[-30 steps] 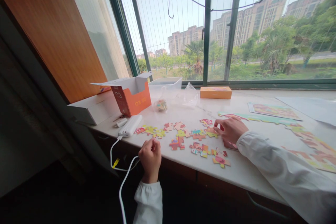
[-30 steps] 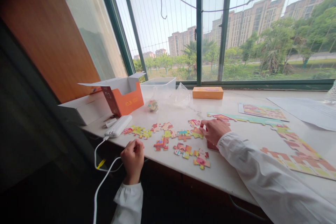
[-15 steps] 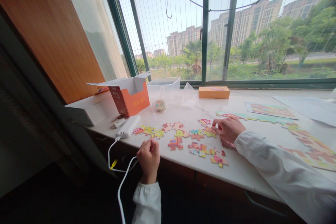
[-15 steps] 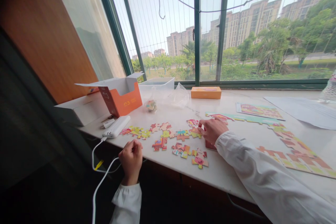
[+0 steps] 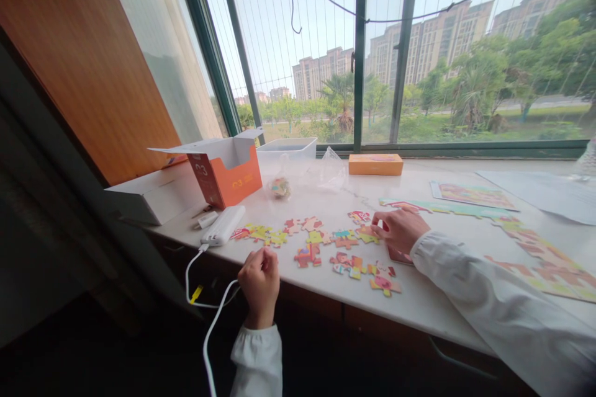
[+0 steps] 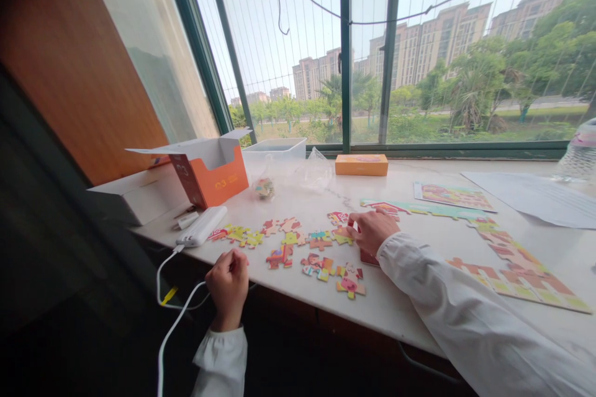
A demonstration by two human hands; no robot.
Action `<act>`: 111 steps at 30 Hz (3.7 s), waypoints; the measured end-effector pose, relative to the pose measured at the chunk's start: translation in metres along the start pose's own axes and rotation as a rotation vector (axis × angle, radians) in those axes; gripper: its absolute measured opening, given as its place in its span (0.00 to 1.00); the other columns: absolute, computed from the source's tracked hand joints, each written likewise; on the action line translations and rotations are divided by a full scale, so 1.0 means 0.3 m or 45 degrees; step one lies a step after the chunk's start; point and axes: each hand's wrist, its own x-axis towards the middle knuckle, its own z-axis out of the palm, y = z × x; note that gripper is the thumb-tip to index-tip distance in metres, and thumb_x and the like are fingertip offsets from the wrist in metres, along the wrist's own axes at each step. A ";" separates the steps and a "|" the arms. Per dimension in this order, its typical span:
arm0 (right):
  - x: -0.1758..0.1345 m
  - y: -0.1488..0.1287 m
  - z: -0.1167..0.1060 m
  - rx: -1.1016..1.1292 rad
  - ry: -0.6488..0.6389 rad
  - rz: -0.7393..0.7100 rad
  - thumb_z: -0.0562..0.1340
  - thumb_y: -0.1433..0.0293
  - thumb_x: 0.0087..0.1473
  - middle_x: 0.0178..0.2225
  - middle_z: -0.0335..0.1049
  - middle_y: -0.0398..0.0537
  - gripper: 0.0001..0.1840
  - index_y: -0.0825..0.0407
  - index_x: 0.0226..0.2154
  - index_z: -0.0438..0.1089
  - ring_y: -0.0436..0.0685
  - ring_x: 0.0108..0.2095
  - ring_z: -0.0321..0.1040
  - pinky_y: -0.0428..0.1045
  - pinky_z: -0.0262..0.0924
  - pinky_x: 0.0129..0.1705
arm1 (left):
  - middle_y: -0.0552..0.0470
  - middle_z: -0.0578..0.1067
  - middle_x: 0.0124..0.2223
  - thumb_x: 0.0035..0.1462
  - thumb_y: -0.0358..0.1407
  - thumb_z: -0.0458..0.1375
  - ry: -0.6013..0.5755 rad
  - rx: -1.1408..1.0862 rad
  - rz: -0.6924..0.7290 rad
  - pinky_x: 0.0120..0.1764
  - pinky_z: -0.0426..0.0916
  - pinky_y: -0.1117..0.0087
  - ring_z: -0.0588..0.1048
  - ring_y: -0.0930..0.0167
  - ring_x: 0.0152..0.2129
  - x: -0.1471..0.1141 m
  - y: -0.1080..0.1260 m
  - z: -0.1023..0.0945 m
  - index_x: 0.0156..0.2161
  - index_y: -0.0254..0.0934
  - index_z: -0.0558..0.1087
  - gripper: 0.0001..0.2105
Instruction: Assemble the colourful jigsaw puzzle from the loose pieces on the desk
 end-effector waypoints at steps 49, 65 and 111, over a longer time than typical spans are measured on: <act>0.011 -0.009 0.007 -0.027 0.000 0.080 0.49 0.68 0.62 0.34 0.77 0.52 0.20 0.45 0.52 0.69 0.60 0.37 0.73 0.51 0.56 0.39 | 0.53 0.71 0.22 0.63 0.37 0.50 0.062 0.085 0.100 0.29 0.59 0.72 0.68 0.72 0.20 0.005 -0.027 0.015 0.23 0.37 0.69 0.17; 0.006 -0.021 -0.031 0.038 -0.010 0.049 0.52 0.70 0.58 0.31 0.77 0.46 0.18 0.44 0.35 0.78 0.56 0.33 0.71 0.47 0.53 0.33 | 0.53 0.71 0.22 0.63 0.38 0.49 0.056 0.085 0.093 0.29 0.58 0.72 0.68 0.72 0.20 0.005 -0.019 0.011 0.23 0.37 0.68 0.17; -0.046 -0.107 0.019 0.406 0.136 -0.602 0.56 0.67 0.61 0.37 0.72 0.48 0.12 0.47 0.41 0.74 0.55 0.40 0.68 0.52 0.59 0.45 | 0.52 0.72 0.23 0.63 0.41 0.48 -0.149 -0.022 -0.020 0.31 0.61 0.70 0.70 0.70 0.23 0.024 0.015 -0.025 0.23 0.38 0.69 0.18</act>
